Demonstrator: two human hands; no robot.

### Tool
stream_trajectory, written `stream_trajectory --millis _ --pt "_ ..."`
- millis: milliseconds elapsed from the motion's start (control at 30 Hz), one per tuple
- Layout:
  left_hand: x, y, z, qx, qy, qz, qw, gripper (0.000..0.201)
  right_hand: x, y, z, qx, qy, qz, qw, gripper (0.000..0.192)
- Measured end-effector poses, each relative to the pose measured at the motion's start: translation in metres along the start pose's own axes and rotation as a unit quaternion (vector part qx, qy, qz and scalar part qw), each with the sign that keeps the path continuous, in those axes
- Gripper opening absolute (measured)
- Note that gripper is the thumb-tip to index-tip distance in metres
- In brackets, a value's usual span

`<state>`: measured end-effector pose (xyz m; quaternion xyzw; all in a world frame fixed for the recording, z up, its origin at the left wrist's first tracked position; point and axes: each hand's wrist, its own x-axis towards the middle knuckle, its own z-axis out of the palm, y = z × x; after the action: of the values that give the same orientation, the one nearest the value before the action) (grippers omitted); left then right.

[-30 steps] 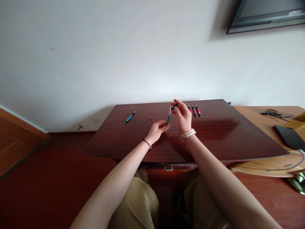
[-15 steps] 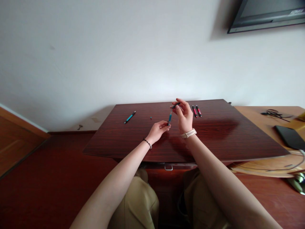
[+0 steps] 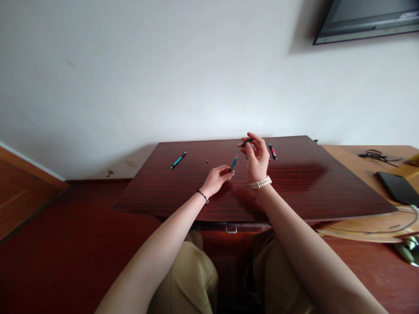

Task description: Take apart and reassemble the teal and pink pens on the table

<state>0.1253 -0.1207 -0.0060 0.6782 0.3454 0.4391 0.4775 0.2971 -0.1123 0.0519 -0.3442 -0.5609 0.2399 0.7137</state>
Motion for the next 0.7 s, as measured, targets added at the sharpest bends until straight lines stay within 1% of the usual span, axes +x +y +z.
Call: stream_trajectory --millis 167,333,500,700 --pt "-0.0009 -0.0006 -0.0008 0.015 0.001 0.0 1.0 0.04 0.0 -0.0026 -0.0009 0.001 -0.001 -0.004 1.0 0.047" --pt "-0.0012 0.0002 -0.0003 0.024 0.0 -0.004 1.0 0.042 0.0004 -0.0062 -0.0026 -0.026 -0.008 -0.009 1.0 0.046" --pt "-0.0012 0.0024 0.0011 0.025 0.004 -0.003 1.0 0.041 -0.0003 -0.0086 -0.0039 -0.02 -0.013 -0.01 1.0 0.04" --pt "-0.0015 0.0006 0.0016 0.052 0.008 0.01 0.999 0.039 -0.0008 -0.0084 -0.0039 -0.032 -0.022 -0.04 0.998 0.034"
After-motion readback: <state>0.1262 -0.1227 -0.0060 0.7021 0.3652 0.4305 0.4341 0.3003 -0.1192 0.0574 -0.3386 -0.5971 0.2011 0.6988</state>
